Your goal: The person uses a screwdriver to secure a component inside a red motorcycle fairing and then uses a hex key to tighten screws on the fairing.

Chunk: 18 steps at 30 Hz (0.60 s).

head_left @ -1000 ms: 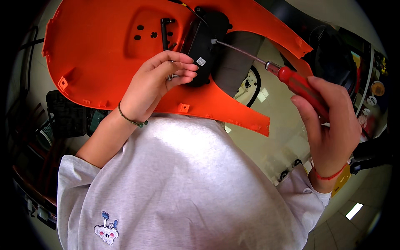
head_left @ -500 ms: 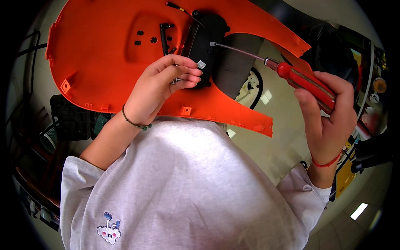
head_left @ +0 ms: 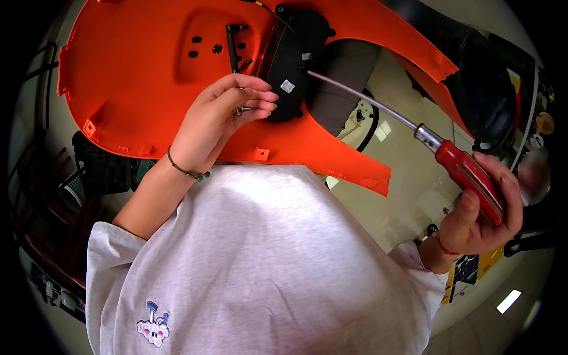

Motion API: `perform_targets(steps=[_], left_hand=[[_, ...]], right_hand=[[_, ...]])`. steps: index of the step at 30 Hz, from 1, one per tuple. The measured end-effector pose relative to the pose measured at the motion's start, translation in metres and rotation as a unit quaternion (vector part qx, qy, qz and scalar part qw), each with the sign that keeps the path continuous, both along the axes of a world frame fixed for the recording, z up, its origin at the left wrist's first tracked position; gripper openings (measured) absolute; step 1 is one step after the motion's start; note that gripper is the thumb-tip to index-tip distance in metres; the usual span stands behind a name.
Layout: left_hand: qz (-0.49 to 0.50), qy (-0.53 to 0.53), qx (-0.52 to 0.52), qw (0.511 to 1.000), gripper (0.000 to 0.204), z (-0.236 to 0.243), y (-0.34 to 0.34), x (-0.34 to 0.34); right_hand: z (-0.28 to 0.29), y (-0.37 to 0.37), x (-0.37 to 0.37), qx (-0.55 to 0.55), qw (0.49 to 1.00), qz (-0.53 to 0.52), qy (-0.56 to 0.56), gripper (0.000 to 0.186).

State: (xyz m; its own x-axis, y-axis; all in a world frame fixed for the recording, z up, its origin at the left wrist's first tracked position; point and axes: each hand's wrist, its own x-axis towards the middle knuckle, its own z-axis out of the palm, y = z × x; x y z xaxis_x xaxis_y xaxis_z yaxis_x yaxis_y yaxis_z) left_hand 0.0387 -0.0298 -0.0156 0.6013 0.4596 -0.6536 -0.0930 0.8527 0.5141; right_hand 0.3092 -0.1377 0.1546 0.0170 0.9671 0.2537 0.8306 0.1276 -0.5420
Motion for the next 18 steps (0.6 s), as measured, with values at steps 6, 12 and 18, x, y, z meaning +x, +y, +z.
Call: perform_targets(steps=[6, 12, 18], left_hand=[[0.000, 0.025, -0.006, 1.000, 0.028, 0.006, 0.001, -0.007], [-0.006, 0.023, 0.013, 1.000, 0.028, -0.012, -0.001, 0.000], [0.017, 0.030, 0.015, 0.999, 0.027, -0.003, -0.001, -0.002]], right_hand=[[-0.036, 0.016, 0.010, -0.051, 0.981, -0.125, 0.140, 0.048], [-0.122, 0.072, 0.062, -0.218, 0.972, -0.093, -0.006, 0.040], [-0.178, 0.098, 0.030, -0.302, 0.948, 0.049, -0.086, 0.048]])
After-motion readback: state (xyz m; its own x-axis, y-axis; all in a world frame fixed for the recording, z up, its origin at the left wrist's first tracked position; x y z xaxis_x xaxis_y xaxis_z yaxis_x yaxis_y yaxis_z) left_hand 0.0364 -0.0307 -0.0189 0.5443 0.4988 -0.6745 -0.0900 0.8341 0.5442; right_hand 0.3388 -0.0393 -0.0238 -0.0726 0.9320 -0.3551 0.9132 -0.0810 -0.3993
